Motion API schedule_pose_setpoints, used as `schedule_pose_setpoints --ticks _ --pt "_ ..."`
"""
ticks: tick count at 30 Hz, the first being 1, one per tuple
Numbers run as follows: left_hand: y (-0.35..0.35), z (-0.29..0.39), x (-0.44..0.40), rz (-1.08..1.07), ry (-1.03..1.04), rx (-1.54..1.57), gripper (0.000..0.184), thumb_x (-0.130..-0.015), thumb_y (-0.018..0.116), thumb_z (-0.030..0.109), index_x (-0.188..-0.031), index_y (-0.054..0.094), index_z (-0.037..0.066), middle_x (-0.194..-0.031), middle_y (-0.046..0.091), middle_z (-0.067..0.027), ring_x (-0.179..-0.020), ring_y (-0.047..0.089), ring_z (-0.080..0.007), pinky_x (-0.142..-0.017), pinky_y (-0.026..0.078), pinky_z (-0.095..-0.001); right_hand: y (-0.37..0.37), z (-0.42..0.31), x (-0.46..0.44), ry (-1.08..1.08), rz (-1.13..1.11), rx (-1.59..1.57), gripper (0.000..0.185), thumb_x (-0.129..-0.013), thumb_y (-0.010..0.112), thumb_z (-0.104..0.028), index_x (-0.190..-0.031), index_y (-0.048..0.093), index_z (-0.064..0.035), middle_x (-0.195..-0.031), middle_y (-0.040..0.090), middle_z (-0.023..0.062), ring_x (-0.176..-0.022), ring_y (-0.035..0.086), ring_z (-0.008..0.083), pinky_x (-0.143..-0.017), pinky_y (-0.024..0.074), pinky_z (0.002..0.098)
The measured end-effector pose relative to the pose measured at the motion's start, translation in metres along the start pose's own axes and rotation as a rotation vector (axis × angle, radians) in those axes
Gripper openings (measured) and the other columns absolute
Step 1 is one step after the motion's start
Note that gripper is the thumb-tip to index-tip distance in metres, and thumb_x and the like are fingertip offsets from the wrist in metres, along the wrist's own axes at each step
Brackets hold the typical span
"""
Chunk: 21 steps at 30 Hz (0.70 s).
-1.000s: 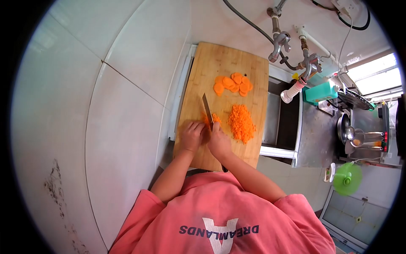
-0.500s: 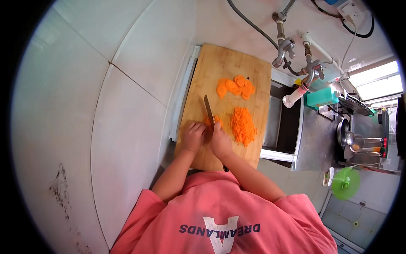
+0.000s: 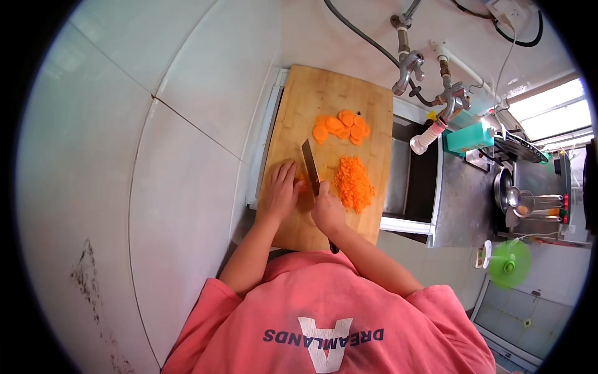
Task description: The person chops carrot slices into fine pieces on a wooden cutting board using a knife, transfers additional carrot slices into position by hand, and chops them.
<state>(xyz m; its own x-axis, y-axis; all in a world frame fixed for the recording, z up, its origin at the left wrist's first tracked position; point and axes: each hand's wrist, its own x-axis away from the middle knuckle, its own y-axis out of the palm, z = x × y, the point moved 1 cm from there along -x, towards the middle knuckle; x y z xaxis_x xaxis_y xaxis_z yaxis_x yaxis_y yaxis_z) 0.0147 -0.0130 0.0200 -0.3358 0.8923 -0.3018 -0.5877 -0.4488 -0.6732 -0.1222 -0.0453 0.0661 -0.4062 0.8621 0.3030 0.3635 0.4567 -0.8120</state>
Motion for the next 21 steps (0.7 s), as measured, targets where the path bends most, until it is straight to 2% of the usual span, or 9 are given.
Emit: schedule_pose_setpoints --ticks 2,6,8,11,17,21 --pt "-0.002 -0.002 -0.005 -0.150 0.072 -0.173 0.040 -0.081 0.062 0.011 -0.119 0.052 0.005 -0.124 0.049 -0.0118 -0.118 0.043 -0.0284 -0.097 0.035 -0.0404 -0.002 -0.002 0.002 -0.002 -0.015 0.033 0.033 -0.076 0.049 -0.001 -0.106 0.034 -0.0008 -0.083 0.060 0.0288 -0.074 0.059 0.0460 -0.065 0.0475 0.0525" --pt "-0.006 -0.003 -0.003 -0.199 0.086 -0.170 0.044 -0.076 0.067 0.015 -0.116 0.054 0.005 -0.121 0.051 -0.0094 -0.120 0.041 -0.0282 -0.100 0.030 -0.0422 -0.002 -0.001 0.002 -0.033 -0.003 -0.007 0.035 -0.074 0.051 -0.001 -0.106 0.035 -0.0008 -0.087 0.060 0.0285 -0.077 0.059 0.0461 -0.067 0.0474 0.0526" --pt "-0.012 0.003 -0.002 -0.261 0.046 -0.154 0.052 -0.069 0.073 0.016 -0.116 0.055 0.006 -0.119 0.051 -0.0091 -0.117 0.042 -0.0282 -0.099 0.032 -0.0411 -0.004 -0.002 0.005 -0.027 -0.016 -0.039 0.036 -0.072 0.052 0.000 -0.105 0.036 -0.0007 -0.089 0.059 0.0282 -0.079 0.059 0.0459 -0.068 0.0473 0.0520" --pt "-0.012 0.002 0.001 -0.233 0.060 -0.159 0.053 -0.063 0.076 0.012 -0.113 0.057 0.006 -0.115 0.053 -0.0091 -0.113 0.045 -0.0282 -0.097 0.036 -0.0400 -0.006 -0.003 0.007 -0.018 -0.028 -0.050 0.037 -0.072 0.054 -0.002 -0.104 0.037 -0.0004 -0.088 0.059 0.0281 -0.079 0.058 0.0458 -0.068 0.0470 0.0518" --pt "0.001 -0.003 0.005 -0.123 -0.003 -0.070 0.042 -0.065 0.074 0.006 -0.105 0.060 0.003 -0.107 0.057 -0.0113 -0.102 0.053 -0.0307 -0.088 0.045 -0.0371 0.003 0.009 0.010 -0.032 0.031 -0.116 0.027 -0.082 0.053 -0.006 -0.104 0.038 -0.0012 -0.089 0.059 0.0282 -0.077 0.058 0.0459 -0.067 0.0457 0.0527" --pt "0.011 -0.004 0.005 -0.109 -0.024 -0.055 0.043 -0.066 0.074 0.008 -0.106 0.058 0.003 -0.103 0.058 -0.0102 -0.099 0.055 -0.0301 -0.086 0.045 -0.0374 -0.002 0.003 0.010 -0.029 0.029 -0.097 0.022 -0.085 0.050 -0.007 -0.104 0.038 -0.0021 -0.089 0.059 0.0274 -0.077 0.058 0.0459 -0.066 0.0454 0.0529"
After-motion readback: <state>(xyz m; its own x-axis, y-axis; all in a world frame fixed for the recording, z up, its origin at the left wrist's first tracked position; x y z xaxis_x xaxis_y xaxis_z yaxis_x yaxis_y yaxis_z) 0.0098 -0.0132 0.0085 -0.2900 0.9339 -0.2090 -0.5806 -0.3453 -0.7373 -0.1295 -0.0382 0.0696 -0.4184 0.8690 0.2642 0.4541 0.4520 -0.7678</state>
